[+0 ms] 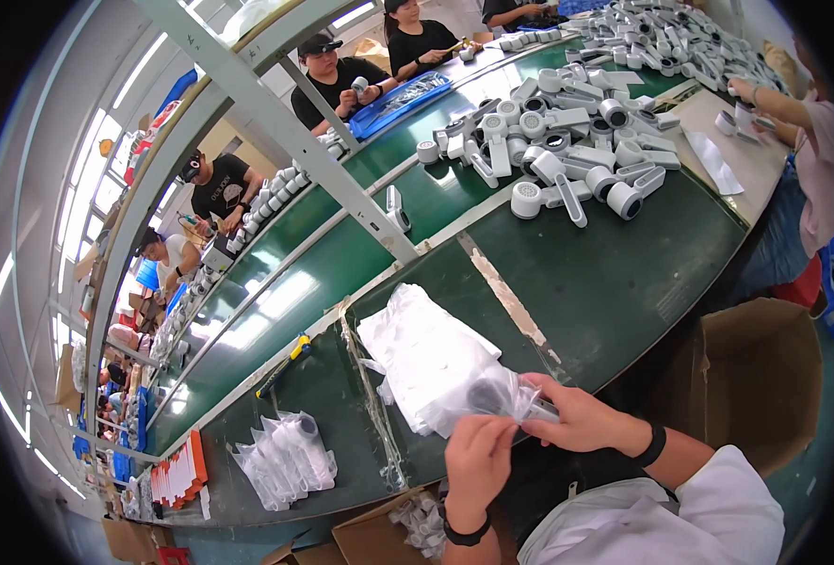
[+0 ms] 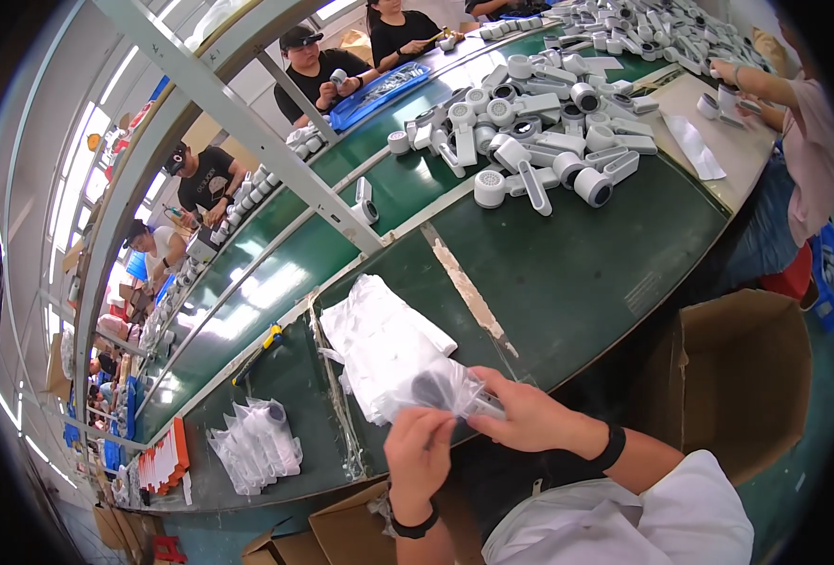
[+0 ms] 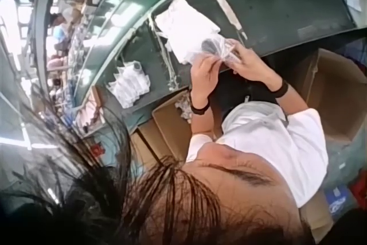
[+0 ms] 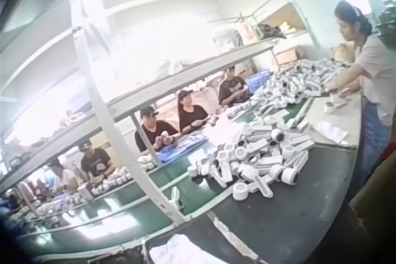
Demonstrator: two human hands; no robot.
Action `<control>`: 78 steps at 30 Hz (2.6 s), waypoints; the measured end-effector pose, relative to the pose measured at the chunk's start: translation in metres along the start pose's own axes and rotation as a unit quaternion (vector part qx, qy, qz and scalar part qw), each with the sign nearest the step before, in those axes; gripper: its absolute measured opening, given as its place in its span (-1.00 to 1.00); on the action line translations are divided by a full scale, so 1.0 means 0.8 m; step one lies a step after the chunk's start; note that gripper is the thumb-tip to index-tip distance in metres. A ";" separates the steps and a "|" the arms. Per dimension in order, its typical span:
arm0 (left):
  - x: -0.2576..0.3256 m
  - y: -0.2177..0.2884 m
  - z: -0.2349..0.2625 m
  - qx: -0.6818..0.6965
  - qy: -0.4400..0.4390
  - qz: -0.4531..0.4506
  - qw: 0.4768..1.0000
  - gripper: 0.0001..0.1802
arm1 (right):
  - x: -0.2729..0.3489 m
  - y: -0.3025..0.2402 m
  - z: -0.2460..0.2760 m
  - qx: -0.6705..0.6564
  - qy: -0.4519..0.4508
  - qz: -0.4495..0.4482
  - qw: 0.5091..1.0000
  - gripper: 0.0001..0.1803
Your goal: The person bags handheld fans by hand, picking up a fan from a pile, sliding it into a plastic bag, and placing the bagged fan onto the table or into a cardboard box.
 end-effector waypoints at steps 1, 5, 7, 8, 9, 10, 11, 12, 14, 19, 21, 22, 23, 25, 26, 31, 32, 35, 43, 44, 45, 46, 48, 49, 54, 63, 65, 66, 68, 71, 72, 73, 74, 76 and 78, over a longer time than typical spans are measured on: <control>0.000 0.007 -0.010 0.010 -0.022 -0.021 0.999 -0.89 | 0.001 -0.003 0.003 0.009 0.044 0.025 0.999 -0.18; 0.017 0.013 -0.037 0.083 -0.053 -0.018 0.995 -0.87 | 0.003 -0.005 0.009 0.005 0.186 0.134 0.973 -0.10; 0.030 0.012 -0.042 0.172 -0.090 0.020 0.981 -0.85 | 0.001 -0.005 0.015 -0.005 0.187 0.125 0.974 -0.11; 0.031 0.014 -0.041 0.172 -0.091 0.020 0.981 -0.85 | 0.001 -0.004 0.017 -0.015 0.188 0.116 0.975 -0.12; 0.032 0.022 -0.045 0.218 -0.117 0.008 0.969 -0.86 | -0.001 0.000 0.018 -0.016 0.189 0.115 0.975 -0.12; 0.033 0.030 -0.048 0.264 -0.141 -0.004 0.954 -0.86 | -0.005 0.007 0.016 -0.029 0.170 0.109 0.979 -0.20; 0.036 0.028 -0.050 0.264 -0.141 -0.004 0.954 -0.86 | -0.009 0.013 0.014 -0.042 0.152 0.102 0.982 -0.27; 0.041 0.012 -0.044 0.275 -0.067 0.035 0.959 -0.89 | -0.010 0.016 0.014 -0.042 0.153 0.102 0.982 -0.27; 0.061 -0.028 -0.029 0.287 0.085 0.111 0.948 -0.88 | -0.014 0.024 0.008 -0.146 0.136 0.076 0.977 -0.43; 0.089 -0.062 -0.083 0.456 0.061 0.281 0.843 -0.38 | -0.004 -0.003 -0.014 -0.153 0.185 0.120 0.963 -0.56; 0.100 -0.062 -0.098 0.497 0.080 0.300 0.811 -0.37 | 0.010 -0.035 -0.007 -0.024 0.298 0.203 0.932 -0.65; 0.101 -0.061 -0.101 0.537 0.100 0.318 0.775 -0.36 | 0.009 -0.040 -0.004 -0.025 0.293 0.205 0.934 -0.65; 0.100 -0.063 -0.095 0.541 0.110 0.333 0.765 -0.41 | 0.015 -0.053 0.000 0.062 0.342 0.242 0.906 -0.71; 0.104 -0.070 -0.080 0.548 0.127 0.326 0.759 -0.43 | 0.017 -0.066 -0.002 0.145 0.372 0.287 0.871 -0.77; 0.105 -0.072 -0.073 0.559 0.136 0.319 0.753 -0.45 | 0.012 -0.060 0.004 0.110 0.362 0.276 0.884 -0.83; 0.114 -0.087 -0.025 0.617 0.182 0.307 0.701 -0.48 | 0.000 -0.050 -0.014 0.052 0.256 0.287 0.922 -0.95; 0.116 -0.087 -0.017 0.631 0.195 0.288 0.693 -0.50 | 0.001 -0.048 -0.020 0.062 0.267 0.289 0.917 -0.95; 0.150 -0.103 0.036 0.567 0.264 0.268 0.733 -0.57 | -0.002 -0.054 -0.038 0.093 0.224 0.308 0.920 -0.92; 0.269 -0.124 0.314 -0.032 0.522 0.309 0.795 -0.55 | -0.034 -0.008 -0.053 0.092 0.100 0.165 0.977 -0.87; 0.298 -0.130 0.352 -0.109 0.546 0.308 0.772 -0.56 | -0.035 -0.002 -0.054 0.091 0.096 0.166 0.977 -0.87; 0.306 -0.134 0.380 -0.151 0.546 0.343 0.750 -0.55 | -0.037 0.008 -0.049 0.070 0.114 0.159 0.978 -0.87; 0.311 -0.136 0.407 -0.193 0.544 0.377 0.725 -0.55 | -0.038 0.016 -0.043 0.047 0.131 0.153 0.978 -0.88; 0.340 -0.164 0.460 -0.221 0.544 0.383 0.713 -0.54 | -0.041 0.021 -0.043 0.034 0.134 0.159 0.978 -0.88; 0.354 -0.180 0.483 -0.247 0.544 0.387 0.702 -0.53 | -0.042 0.021 -0.042 0.032 0.135 0.157 0.978 -0.88; 0.370 -0.266 0.526 -0.444 0.397 0.413 0.689 -0.54 | -0.042 0.015 -0.045 0.065 0.154 0.173 0.971 -0.90; 0.384 -0.341 0.551 -0.349 0.321 0.473 0.743 -0.61 | -0.041 0.008 -0.053 0.093 0.178 0.177 0.963 -0.92; 0.341 -0.314 0.550 -0.524 0.253 0.398 0.709 -0.48 | -0.040 0.002 -0.056 0.130 0.198 0.209 0.949 -0.93; 0.323 -0.310 0.542 -0.523 0.254 0.399 0.709 -0.48 | -0.041 0.002 -0.057 0.131 0.197 0.209 0.949 -0.93; 0.262 -0.302 0.492 -0.479 0.187 0.460 0.724 -0.22 | -0.040 0.002 -0.056 0.144 0.213 0.210 0.943 -0.94; 0.223 -0.291 0.453 -0.469 0.036 0.567 0.677 -0.06 | -0.040 0.005 -0.056 0.139 0.219 0.223 0.940 -0.95; 0.233 -0.300 0.458 -0.468 0.037 0.567 0.677 -0.06 | -0.039 0.005 -0.056 0.139 0.218 0.224 0.940 -0.95; 0.250 -0.315 0.467 -0.447 0.016 0.561 0.696 0.01 | -0.037 0.003 -0.058 0.141 0.215 0.223 0.940 -0.95; 0.255 -0.326 0.469 -0.423 -0.007 0.554 0.717 0.08 | -0.037 0.002 -0.059 0.143 0.214 0.220 0.941 -0.95; 0.262 -0.335 0.475 -0.422 -0.013 0.570 0.705 0.07 | -0.038 0.002 -0.060 0.143 0.213 0.226 0.940 -0.95; 0.260 -0.337 0.473 -0.421 -0.021 0.586 0.692 0.07 | -0.038 0.001 -0.060 0.143 0.213 0.230 0.939 -0.95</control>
Point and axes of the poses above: each hand's wrist, its own x-axis away from the middle knuckle, its own z-axis out of the back of the hand, y = z × x, the point moved 7 cm from there along -x, towards the middle knuckle, and after that the axes turned 8 degrees about -z, right-handed, at the moved point
